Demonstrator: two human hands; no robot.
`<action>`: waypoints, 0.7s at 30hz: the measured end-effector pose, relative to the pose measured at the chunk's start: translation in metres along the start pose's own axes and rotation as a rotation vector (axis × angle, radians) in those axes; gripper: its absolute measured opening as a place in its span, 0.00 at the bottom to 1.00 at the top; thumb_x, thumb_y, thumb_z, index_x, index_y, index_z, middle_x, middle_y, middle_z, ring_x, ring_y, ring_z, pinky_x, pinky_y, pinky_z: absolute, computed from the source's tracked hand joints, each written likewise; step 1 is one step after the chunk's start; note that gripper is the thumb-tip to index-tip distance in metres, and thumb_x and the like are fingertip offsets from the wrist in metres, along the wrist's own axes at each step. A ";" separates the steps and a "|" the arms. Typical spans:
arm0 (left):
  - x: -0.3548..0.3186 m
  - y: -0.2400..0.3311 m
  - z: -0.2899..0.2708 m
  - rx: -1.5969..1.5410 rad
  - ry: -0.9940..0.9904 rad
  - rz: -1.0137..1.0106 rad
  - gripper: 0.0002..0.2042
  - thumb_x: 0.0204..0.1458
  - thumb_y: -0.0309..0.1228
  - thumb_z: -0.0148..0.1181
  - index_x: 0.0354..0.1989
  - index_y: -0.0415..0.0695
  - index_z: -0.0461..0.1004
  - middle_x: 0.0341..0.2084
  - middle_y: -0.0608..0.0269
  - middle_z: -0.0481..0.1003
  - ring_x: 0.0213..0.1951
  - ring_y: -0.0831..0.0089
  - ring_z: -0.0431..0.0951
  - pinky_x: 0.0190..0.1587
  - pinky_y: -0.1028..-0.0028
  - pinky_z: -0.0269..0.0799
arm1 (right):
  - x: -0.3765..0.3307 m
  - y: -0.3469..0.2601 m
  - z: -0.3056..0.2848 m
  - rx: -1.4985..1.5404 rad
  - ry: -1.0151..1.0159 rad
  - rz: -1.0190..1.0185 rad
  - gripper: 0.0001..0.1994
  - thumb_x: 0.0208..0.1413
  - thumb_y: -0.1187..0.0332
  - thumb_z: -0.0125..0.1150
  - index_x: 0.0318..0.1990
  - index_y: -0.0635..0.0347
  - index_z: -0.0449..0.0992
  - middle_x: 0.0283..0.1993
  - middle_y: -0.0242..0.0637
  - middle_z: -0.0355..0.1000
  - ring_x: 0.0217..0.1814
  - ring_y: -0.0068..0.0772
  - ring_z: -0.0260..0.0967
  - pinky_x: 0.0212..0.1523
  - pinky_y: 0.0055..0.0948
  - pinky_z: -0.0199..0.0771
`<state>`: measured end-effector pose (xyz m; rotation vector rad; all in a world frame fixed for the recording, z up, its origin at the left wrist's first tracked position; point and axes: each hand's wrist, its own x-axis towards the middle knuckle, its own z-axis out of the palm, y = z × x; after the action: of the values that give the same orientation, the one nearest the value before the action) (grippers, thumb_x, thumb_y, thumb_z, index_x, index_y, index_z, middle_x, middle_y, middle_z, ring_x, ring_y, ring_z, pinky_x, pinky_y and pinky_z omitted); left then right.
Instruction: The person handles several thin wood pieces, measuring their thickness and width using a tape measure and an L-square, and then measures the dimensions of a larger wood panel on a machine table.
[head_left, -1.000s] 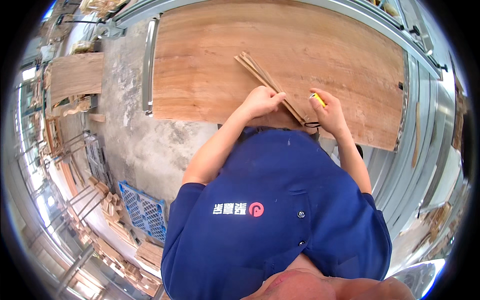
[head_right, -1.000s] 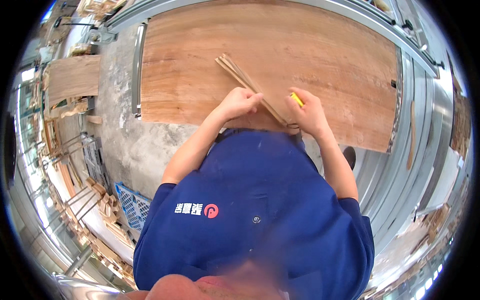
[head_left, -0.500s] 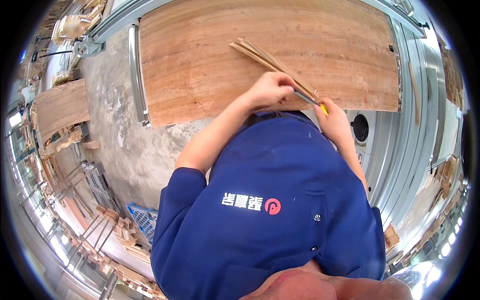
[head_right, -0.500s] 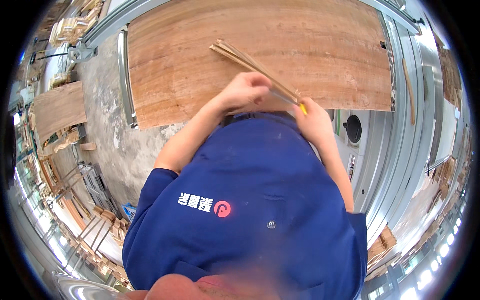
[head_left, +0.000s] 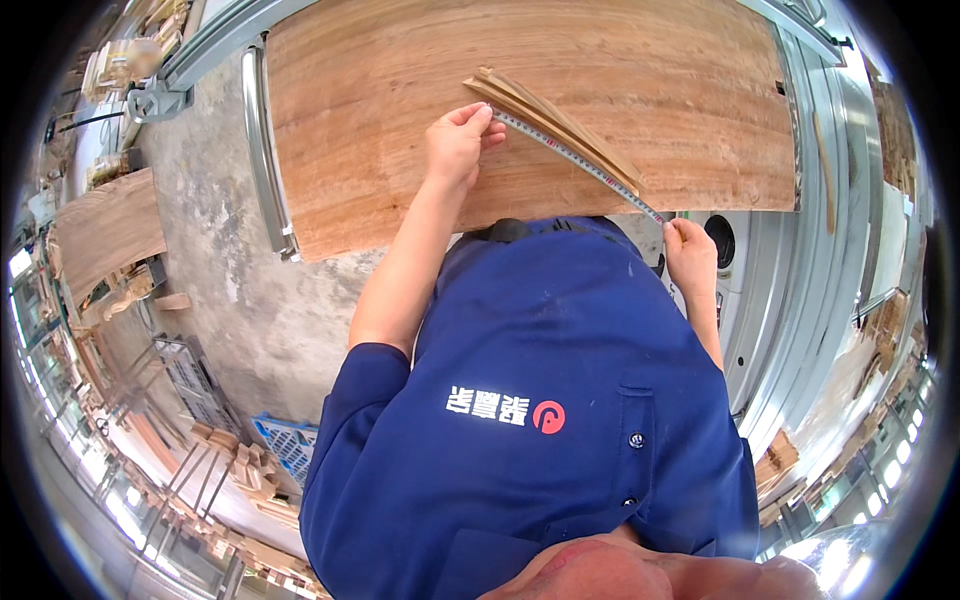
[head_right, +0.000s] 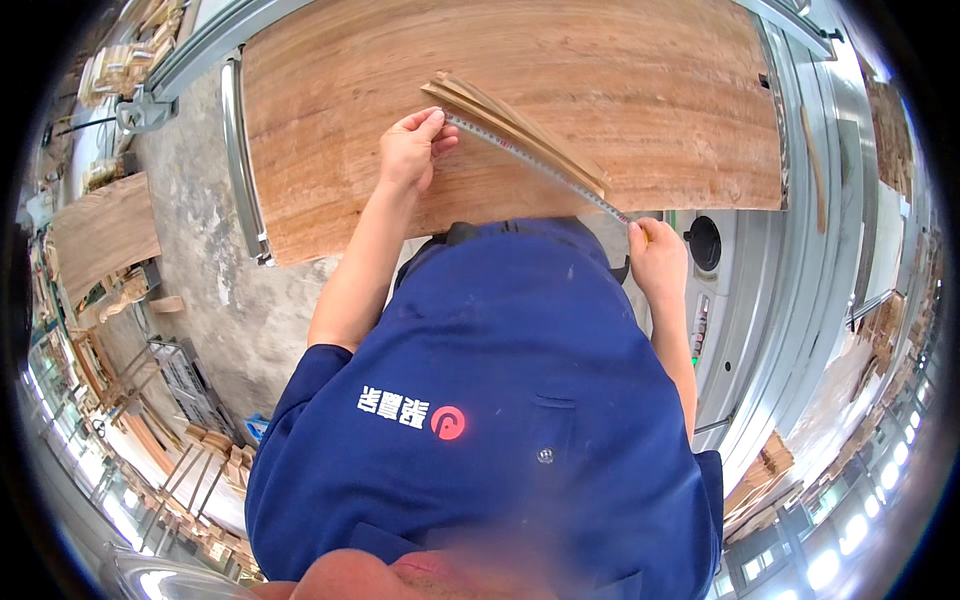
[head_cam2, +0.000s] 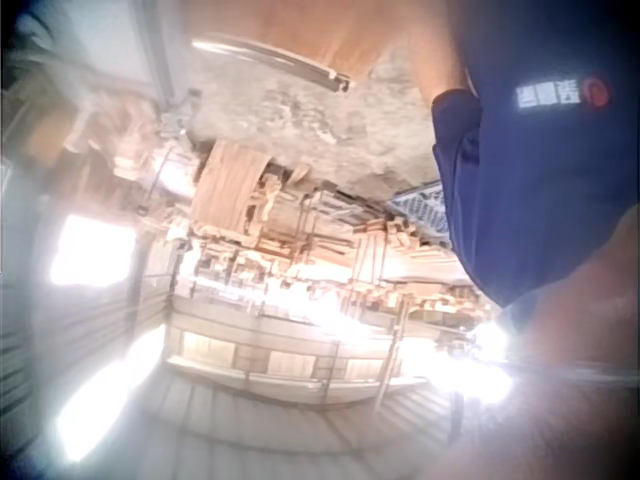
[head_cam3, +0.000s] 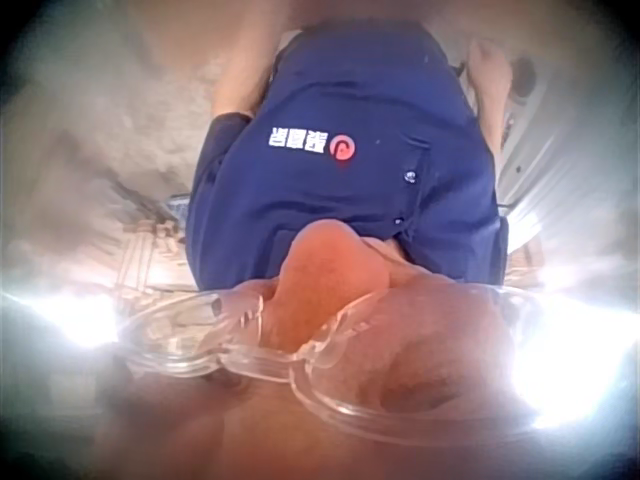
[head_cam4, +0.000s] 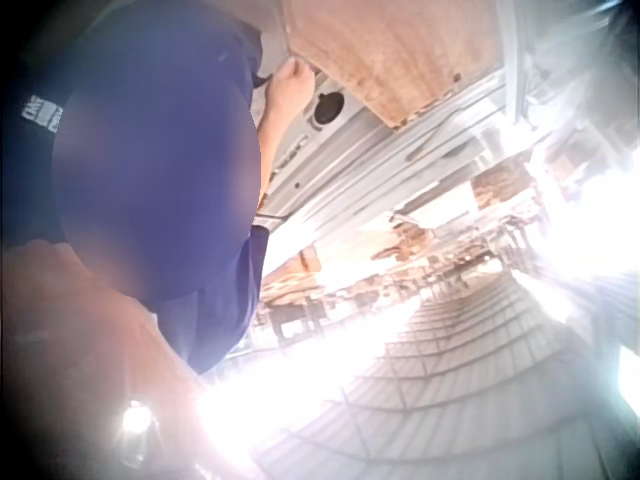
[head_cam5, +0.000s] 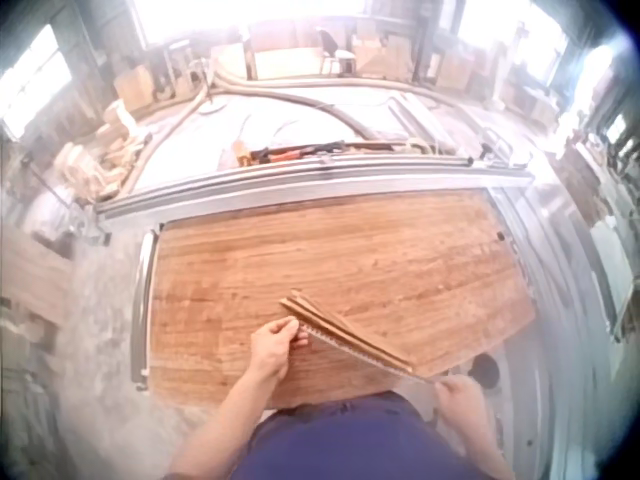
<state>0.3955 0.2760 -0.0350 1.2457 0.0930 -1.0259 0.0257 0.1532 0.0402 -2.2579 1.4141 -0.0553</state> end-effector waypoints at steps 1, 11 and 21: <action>0.003 -0.003 0.001 -0.047 0.004 0.016 0.08 0.64 0.25 0.63 0.47 0.35 0.76 0.35 0.58 0.81 0.34 0.71 0.84 0.36 0.73 0.85 | 0.003 -0.003 -0.001 -0.002 0.001 0.010 0.13 0.64 0.60 0.60 0.40 0.61 0.83 0.39 0.49 0.79 0.44 0.55 0.78 0.47 0.44 0.76; 0.007 -0.011 0.025 -0.069 0.003 -0.019 0.07 0.61 0.26 0.66 0.41 0.35 0.76 0.33 0.57 0.82 0.29 0.72 0.83 0.30 0.75 0.83 | 0.031 -0.009 0.002 -0.054 -0.079 0.105 0.16 0.63 0.56 0.61 0.42 0.61 0.84 0.38 0.53 0.80 0.43 0.57 0.79 0.45 0.45 0.77; 0.016 -0.014 0.031 0.050 0.022 -0.006 0.08 0.62 0.30 0.67 0.37 0.38 0.76 0.31 0.59 0.81 0.27 0.73 0.82 0.28 0.75 0.82 | 0.038 -0.025 -0.001 -0.081 -0.102 0.162 0.16 0.63 0.55 0.60 0.43 0.58 0.85 0.37 0.53 0.80 0.43 0.57 0.80 0.45 0.45 0.78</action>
<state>0.3813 0.2425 -0.0426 1.3028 0.0893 -1.0253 0.0638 0.1292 0.0432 -2.1678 1.5637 0.1697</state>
